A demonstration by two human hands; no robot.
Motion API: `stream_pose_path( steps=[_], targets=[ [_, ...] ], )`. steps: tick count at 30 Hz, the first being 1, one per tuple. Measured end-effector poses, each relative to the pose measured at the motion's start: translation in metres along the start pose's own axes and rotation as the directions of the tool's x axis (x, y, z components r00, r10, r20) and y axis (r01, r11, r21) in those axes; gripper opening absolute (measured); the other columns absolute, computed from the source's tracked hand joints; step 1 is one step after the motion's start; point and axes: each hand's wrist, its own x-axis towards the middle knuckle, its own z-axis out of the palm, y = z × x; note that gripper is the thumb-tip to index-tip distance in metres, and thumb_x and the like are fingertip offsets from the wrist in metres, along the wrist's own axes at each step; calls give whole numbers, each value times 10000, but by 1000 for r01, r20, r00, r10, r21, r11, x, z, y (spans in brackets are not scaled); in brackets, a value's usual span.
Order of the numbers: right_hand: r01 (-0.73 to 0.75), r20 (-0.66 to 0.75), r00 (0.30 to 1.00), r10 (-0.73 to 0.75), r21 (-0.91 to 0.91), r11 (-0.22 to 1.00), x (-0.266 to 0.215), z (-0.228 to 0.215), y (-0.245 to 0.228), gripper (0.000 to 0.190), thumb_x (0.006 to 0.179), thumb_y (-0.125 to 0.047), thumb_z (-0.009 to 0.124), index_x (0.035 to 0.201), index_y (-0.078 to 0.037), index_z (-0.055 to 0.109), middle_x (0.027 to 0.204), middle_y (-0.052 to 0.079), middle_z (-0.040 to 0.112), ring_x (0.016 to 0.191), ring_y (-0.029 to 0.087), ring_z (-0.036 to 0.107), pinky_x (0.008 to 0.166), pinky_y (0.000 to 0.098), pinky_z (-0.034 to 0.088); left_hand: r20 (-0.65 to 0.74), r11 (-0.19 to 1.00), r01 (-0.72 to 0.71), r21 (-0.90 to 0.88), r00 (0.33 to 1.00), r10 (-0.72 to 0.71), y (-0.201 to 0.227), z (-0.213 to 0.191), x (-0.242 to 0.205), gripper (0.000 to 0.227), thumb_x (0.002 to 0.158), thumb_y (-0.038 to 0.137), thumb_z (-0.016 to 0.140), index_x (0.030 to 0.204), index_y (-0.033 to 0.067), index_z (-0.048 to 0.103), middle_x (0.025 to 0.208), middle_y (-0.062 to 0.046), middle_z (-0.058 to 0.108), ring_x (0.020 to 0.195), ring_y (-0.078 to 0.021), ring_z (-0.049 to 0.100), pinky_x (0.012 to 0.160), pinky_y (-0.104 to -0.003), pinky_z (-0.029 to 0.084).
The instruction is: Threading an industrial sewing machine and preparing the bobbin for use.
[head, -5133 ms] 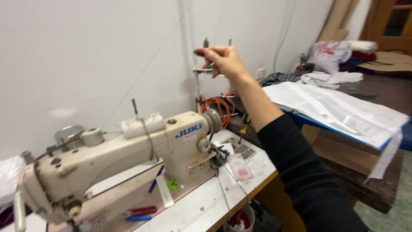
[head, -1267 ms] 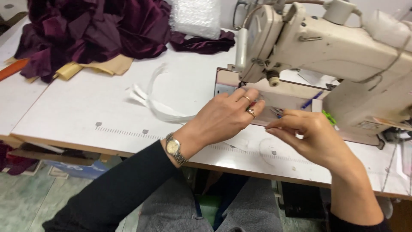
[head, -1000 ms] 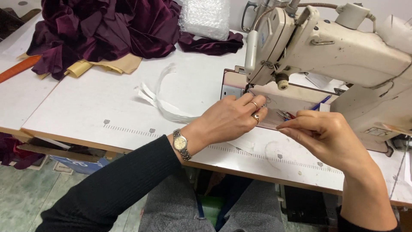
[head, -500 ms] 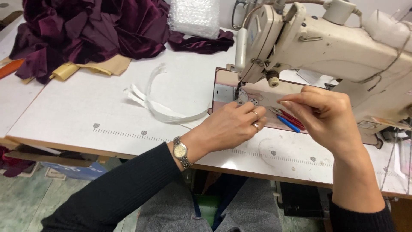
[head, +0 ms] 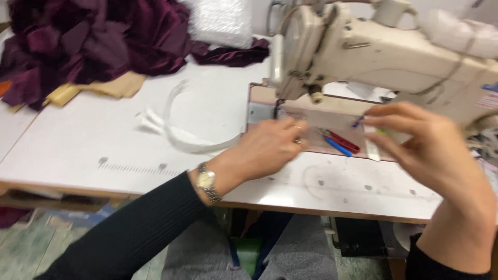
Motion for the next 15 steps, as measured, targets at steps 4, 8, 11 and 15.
stream_pose_path(
  steps=[4,8,11,15],
  targets=[
    [-5,-489,870,61,115,993,-27,-15,4,70,1137,101,630,1125,167,651,1182,285,604,947,265,594,669,285,548,172,945,216,-247,969,-177,-11,-4,-1,42,752,29,547,759,61,522,874,-121,516,831,-348,560,462,-499,441],
    [171,-504,859,-94,109,979,-10,7,-3,36,954,50,647,981,73,650,1044,222,662,982,297,621,926,394,497,306,868,357,-345,917,-256,-9,-23,11,167,941,227,489,898,118,608,907,-78,507,818,-307,575,517,-497,448],
    [116,-174,983,-65,303,946,4,35,-13,450,821,-168,715,1237,-61,581,1241,101,635,1161,235,596,1018,341,435,299,789,408,-459,907,-295,-7,-37,19,233,957,235,466,811,161,632,831,-20,499,668,-246,570,507,-405,441],
    [-41,77,997,-9,622,782,15,55,-2,264,803,-73,700,1049,23,686,862,187,694,814,304,635,709,420,520,362,637,473,-609,880,-307,-6,-54,26,176,943,197,508,934,108,659,837,-70,586,777,-296,645,627,-370,555]
  ],
)
